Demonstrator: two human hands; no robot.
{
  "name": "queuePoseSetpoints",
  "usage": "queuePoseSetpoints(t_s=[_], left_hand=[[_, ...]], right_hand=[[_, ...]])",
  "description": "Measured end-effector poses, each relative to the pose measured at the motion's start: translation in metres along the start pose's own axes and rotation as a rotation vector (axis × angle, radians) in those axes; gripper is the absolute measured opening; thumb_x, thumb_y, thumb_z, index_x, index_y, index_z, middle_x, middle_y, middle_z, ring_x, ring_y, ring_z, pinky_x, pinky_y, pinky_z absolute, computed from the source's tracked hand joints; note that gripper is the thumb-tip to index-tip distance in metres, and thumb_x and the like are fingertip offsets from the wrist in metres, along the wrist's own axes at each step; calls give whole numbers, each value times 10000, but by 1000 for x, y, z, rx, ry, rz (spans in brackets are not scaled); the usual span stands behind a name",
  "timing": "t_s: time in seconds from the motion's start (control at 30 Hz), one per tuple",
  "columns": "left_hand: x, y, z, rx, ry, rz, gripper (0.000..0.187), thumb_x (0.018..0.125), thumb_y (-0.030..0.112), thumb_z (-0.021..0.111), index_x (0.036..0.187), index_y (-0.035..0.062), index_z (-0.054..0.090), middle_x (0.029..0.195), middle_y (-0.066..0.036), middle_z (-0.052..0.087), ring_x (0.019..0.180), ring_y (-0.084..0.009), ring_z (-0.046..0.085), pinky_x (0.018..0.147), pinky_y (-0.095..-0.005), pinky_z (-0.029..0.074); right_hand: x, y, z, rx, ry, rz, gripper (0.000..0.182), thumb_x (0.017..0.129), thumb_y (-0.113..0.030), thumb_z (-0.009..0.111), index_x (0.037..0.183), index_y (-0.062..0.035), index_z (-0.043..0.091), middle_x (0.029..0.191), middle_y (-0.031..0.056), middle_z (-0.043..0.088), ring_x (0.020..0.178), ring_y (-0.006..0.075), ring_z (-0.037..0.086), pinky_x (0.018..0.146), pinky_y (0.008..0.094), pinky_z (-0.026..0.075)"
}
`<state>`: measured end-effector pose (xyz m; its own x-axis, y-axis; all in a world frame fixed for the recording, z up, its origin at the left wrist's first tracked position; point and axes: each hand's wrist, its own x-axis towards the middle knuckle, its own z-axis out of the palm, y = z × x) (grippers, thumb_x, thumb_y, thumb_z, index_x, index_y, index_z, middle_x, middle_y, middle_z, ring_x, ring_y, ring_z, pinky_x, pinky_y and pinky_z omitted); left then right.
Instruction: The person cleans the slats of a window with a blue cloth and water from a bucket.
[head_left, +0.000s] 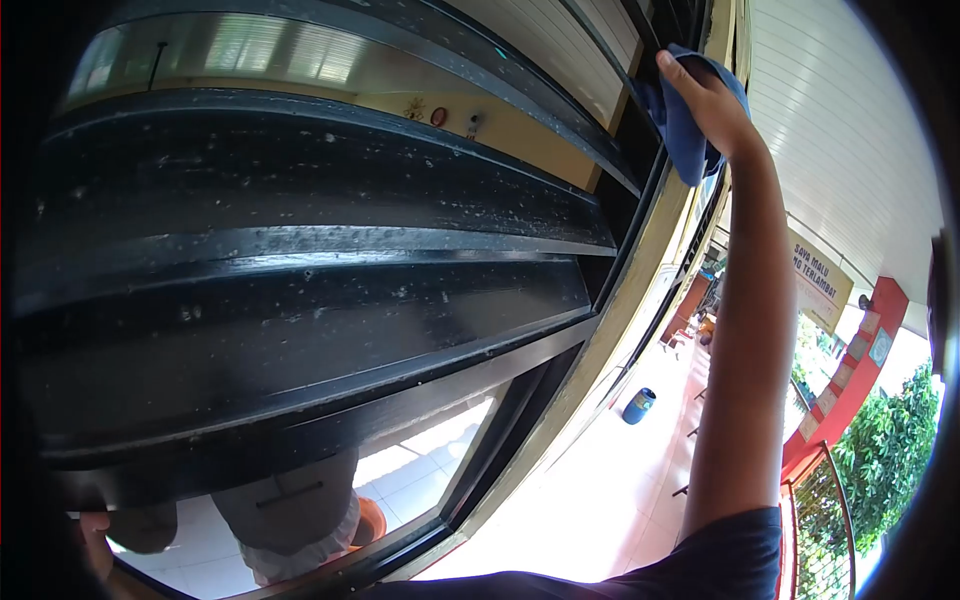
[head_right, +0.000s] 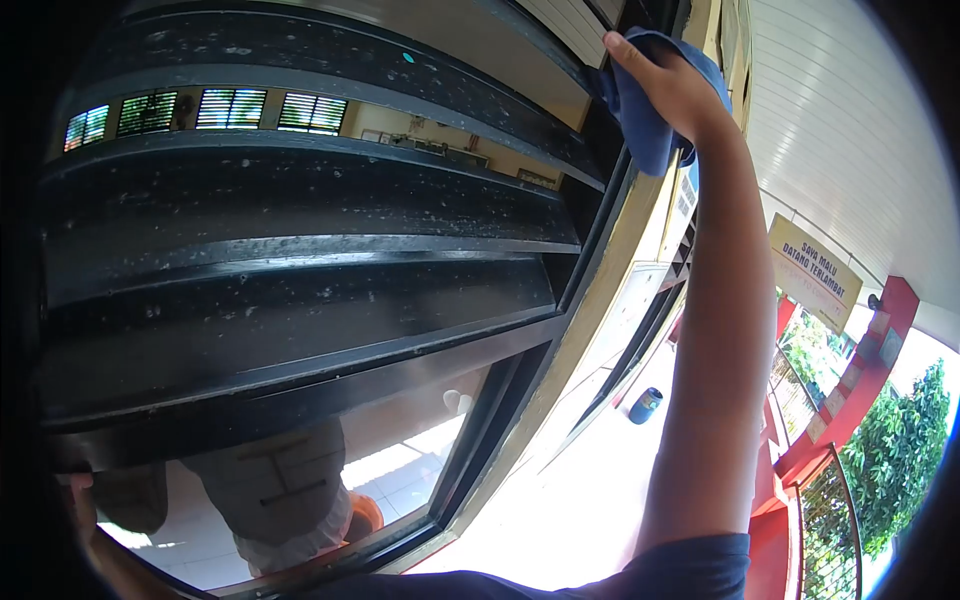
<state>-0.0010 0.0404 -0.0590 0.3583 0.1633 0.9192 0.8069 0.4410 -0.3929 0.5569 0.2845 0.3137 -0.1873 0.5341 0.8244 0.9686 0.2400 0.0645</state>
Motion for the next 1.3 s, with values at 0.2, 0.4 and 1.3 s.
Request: queuePoseSetpoints(t_s=[0.2, 0.4, 1.3], left_hand=[[-47, -3, -2, -269, -447, -267, 1158, 848, 881, 448, 1530, -55, 409, 1551, -218, 474, 1451, -338, 445, 1207, -468, 335], [-43, 6, 3, -348, -331, -306, 1130, 823, 897, 461, 1522, 8, 461, 1545, -161, 506, 1450, -340, 451, 1210, -485, 332], [-59, 3, 1, -392, -324, -374, 1144, 833, 878, 494, 1547, -11, 400, 1595, -213, 410, 1504, -370, 361, 1224, -512, 295]], right_hand=[[-24, -8, -8, -75, 4, -33, 1025, 851, -877, 502, 1391, -15, 623, 1214, 267, 700, 1142, 397, 689, 1011, 462, 502], [4, -20, -7, -61, 240, 28, 829, 955, -720, 501, 1096, 63, 732, 1026, 297, 723, 1031, 412, 710, 949, 446, 512], [96, -18, 18, 442, 105, -62, 1021, 930, -817, 434, 1619, -72, 319, 1620, 222, 370, 1489, 318, 365, 1208, 421, 281]])
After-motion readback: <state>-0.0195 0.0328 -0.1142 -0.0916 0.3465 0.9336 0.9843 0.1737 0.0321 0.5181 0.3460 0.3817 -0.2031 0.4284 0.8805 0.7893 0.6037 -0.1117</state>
